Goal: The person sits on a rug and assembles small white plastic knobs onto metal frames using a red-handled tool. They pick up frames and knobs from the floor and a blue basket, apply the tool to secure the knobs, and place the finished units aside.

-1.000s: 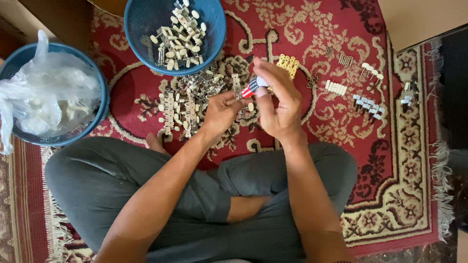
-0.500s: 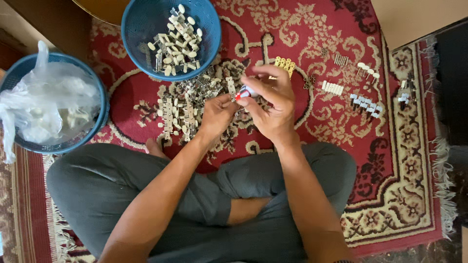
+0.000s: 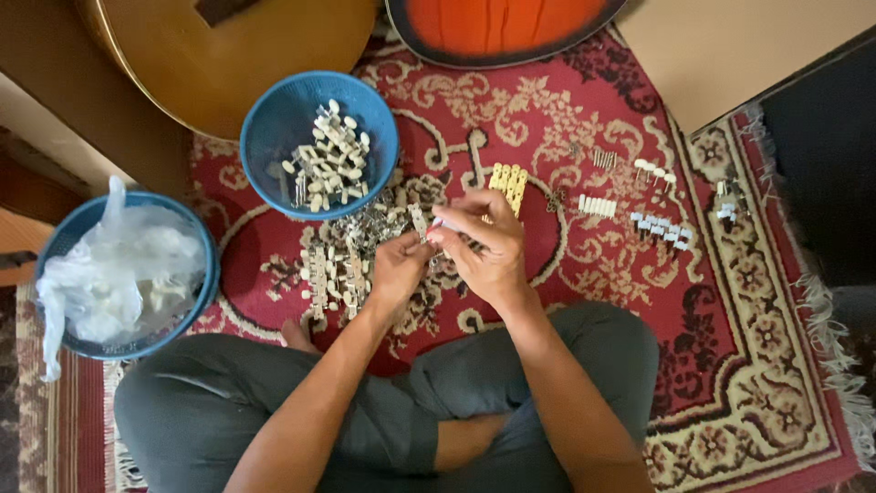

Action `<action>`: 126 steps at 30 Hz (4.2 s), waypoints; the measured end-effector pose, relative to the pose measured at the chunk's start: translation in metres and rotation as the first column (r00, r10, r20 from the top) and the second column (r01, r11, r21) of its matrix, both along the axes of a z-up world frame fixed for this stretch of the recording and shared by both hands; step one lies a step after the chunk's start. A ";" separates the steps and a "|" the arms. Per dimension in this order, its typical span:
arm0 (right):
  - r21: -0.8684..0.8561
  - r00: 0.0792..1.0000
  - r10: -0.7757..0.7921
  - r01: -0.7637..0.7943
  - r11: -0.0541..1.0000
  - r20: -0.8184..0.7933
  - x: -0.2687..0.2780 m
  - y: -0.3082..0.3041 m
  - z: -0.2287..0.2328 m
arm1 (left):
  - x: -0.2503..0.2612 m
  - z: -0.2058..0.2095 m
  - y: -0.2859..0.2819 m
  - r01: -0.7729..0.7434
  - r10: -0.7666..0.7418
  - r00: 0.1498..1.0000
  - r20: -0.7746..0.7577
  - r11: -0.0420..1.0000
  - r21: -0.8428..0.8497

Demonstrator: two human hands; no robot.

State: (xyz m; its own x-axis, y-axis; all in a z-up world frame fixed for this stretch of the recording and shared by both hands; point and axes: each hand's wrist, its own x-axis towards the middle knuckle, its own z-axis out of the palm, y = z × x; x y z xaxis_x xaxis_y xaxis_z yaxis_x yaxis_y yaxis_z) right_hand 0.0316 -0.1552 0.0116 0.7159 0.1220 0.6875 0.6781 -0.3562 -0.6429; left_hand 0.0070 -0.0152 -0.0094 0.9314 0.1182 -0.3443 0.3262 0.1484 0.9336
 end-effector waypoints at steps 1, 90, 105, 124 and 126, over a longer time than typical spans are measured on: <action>-0.010 0.999 0.010 -0.010 1.000 -0.049 -0.001 0.000 0.002 | 0.000 0.005 -0.001 -0.001 0.000 1.000 -0.022 1.000 -0.019; -0.677 0.923 -0.289 0.045 0.735 -0.253 -0.096 -0.009 0.072 | -0.046 -0.155 -0.030 0.061 -0.015 0.980 0.197 0.972 -0.229; -0.758 0.803 -0.455 0.006 0.653 -0.386 -0.097 0.006 0.097 | -0.044 -0.067 -0.024 0.103 -0.059 0.957 0.283 0.985 -0.141; -0.804 0.865 -0.483 0.188 0.564 -0.136 -0.102 -0.004 0.072 | -0.044 -0.060 -0.022 0.046 0.004 0.973 0.231 0.976 -0.213; -0.801 0.892 -0.447 0.217 0.559 -0.071 -0.098 -0.002 0.088 | -0.045 -0.073 -0.020 0.044 0.004 0.975 0.220 0.976 -0.212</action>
